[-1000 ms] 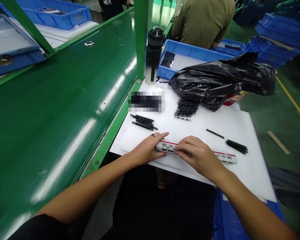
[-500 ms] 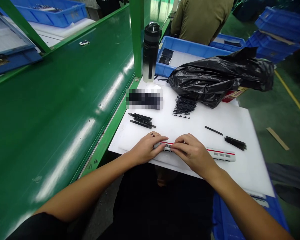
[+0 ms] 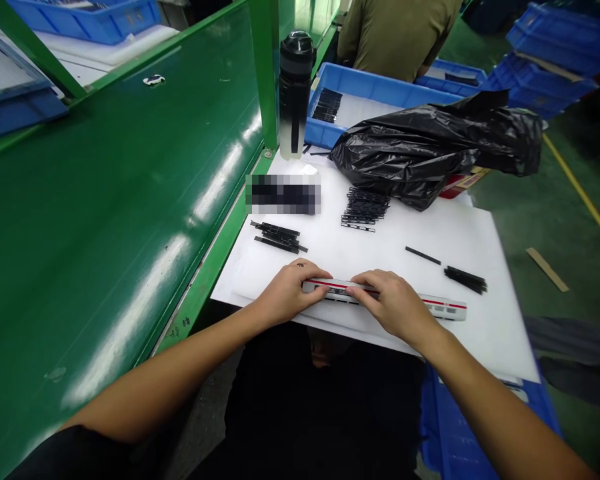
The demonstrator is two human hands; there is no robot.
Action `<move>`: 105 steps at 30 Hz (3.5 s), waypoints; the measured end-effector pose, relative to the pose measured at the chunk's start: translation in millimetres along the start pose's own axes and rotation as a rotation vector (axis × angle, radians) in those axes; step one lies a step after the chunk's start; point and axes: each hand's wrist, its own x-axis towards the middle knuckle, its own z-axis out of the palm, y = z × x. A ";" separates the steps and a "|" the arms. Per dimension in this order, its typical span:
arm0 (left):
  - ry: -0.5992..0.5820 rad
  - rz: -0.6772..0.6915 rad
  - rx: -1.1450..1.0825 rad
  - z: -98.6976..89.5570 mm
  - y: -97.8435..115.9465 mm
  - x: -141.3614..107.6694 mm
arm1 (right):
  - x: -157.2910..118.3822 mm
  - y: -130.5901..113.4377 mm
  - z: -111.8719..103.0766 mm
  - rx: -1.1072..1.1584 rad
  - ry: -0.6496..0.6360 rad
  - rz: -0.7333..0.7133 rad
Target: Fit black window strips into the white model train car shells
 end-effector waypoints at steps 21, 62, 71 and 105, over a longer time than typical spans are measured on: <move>0.011 -0.113 -0.010 1.7 3.5 0.4 | -23.0 12.6 23.3 -0.179 0.273 -0.474; -0.054 0.197 0.114 -0.8 -4.9 -11.8 | 162.2 -52.7 21.0 -0.175 -0.095 -0.244; -0.064 0.186 0.071 -0.9 -6.5 -10.2 | 152.7 -47.8 26.0 -0.235 -0.068 -0.270; -0.077 0.197 0.101 -0.8 -3.4 -9.8 | 167.2 -58.9 32.3 -0.141 -0.032 0.034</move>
